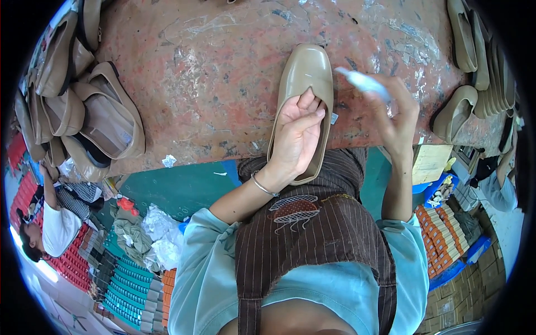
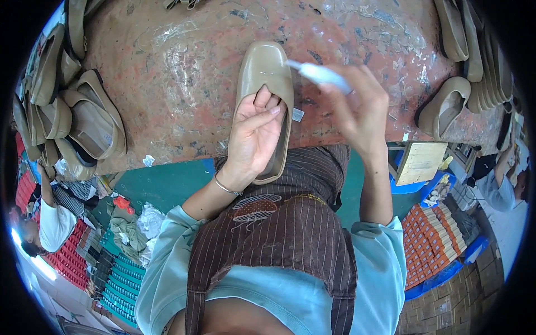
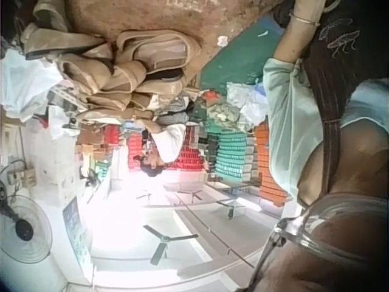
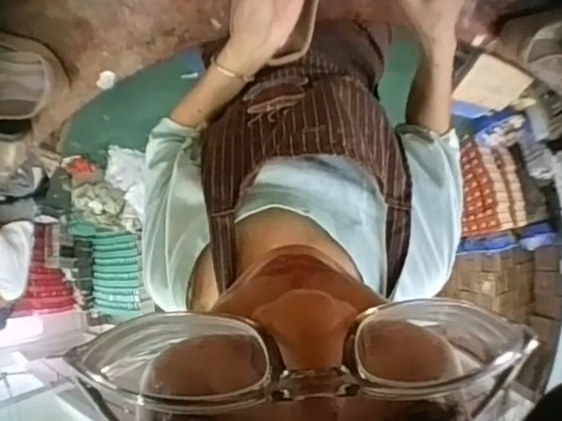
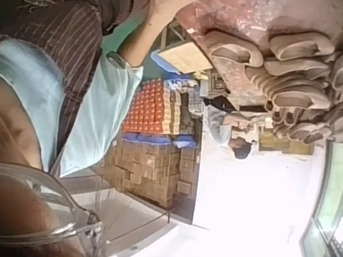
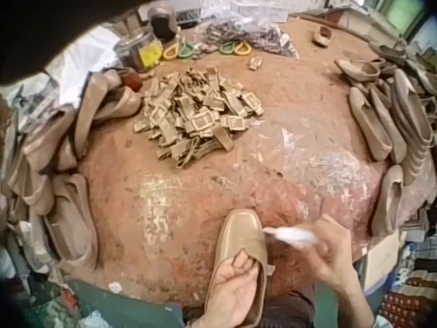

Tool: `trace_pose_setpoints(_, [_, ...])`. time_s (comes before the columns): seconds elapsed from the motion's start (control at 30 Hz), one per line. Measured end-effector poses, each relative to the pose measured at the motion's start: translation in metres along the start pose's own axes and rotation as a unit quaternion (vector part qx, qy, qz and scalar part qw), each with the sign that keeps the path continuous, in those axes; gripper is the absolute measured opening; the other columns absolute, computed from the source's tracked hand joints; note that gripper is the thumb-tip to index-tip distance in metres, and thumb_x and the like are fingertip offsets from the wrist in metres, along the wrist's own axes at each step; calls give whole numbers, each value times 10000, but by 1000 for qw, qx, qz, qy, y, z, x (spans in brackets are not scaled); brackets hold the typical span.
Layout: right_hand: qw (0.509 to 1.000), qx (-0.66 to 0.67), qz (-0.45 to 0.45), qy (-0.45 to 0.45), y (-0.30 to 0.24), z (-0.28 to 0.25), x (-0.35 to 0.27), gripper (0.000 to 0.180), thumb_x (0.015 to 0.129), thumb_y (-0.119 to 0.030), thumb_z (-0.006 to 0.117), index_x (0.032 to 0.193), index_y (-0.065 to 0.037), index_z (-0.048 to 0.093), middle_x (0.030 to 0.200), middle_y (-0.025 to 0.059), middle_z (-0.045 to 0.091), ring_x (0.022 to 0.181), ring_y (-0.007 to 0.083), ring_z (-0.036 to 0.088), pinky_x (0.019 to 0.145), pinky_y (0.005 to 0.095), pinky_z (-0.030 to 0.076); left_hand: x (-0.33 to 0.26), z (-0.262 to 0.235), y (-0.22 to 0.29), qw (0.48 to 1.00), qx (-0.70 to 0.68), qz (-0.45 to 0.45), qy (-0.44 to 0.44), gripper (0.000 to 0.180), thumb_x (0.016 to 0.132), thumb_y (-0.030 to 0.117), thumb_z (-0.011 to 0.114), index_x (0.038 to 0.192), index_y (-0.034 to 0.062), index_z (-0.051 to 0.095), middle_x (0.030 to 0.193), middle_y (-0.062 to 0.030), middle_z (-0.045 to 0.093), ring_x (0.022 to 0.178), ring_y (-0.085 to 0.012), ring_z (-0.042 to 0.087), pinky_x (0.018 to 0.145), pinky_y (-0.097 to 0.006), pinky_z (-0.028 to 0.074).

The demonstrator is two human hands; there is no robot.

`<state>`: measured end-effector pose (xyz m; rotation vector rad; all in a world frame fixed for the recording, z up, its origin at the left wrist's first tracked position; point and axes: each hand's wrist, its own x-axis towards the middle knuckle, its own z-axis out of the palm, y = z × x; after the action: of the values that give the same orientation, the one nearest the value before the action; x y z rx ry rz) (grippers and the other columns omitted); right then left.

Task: The recorder is applying glue to the front of flat shoes and attaching decorative strips.

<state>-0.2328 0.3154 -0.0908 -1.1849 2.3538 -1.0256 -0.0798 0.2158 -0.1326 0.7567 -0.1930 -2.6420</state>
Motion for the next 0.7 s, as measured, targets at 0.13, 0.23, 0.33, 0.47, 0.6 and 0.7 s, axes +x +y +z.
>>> trace_pose_setpoints(0.13, [962,210,101,141,51,9,-11,243,944,-109,508,1130,48,505,1116,123,631,986,162,581,877,278,418,1,5,-1,1000,-17,5,3,417,806,-147,463,1204,-23,459,1305,-127,484,1253,-232,416,1065,-346,333])
trace_pose_setpoints(0.23, [949,193,71,240,74,14,-4,296,973,-86,423,1221,72,394,1270,159,542,1180,210,490,988,311,355,4,3,-1,1000,-14,1,-5,417,802,-150,467,1201,-28,458,1290,-124,494,1245,-224,424,1058,-334,339])
trace_pose_setpoints(0.33, [971,-140,54,187,95,12,-12,408,909,-72,517,1290,13,401,1356,210,429,1296,327,334,1075,442,233,1,0,-3,999,-34,-5,11,377,796,-149,478,1156,-33,474,1261,-126,515,1221,-218,444,1059,-332,335])
trace_pose_setpoints(0.47, [942,-106,110,300,57,22,-25,406,905,-45,531,1258,60,362,1428,219,317,1340,302,301,1101,387,217,0,-2,-2,999,-40,-2,9,358,796,-147,485,1132,-21,486,1255,-131,521,1222,-224,444,1061,-337,334])
trace_pose_setpoints(0.6, [926,-79,-39,367,12,27,-15,388,827,19,614,1178,64,454,1235,198,494,1134,287,498,999,384,370,-2,0,-1,999,-49,-7,18,321,799,-144,486,1092,-13,495,1221,-121,536,1198,-218,457,1052,-341,342])
trace_pose_setpoints(0.7, [980,9,-29,199,-29,42,44,289,804,-49,673,1064,2,557,990,117,630,892,225,629,796,354,498,-2,0,1,999,-43,2,12,289,797,-145,485,1049,-3,504,1173,-105,554,1165,-210,475,1041,-347,353])
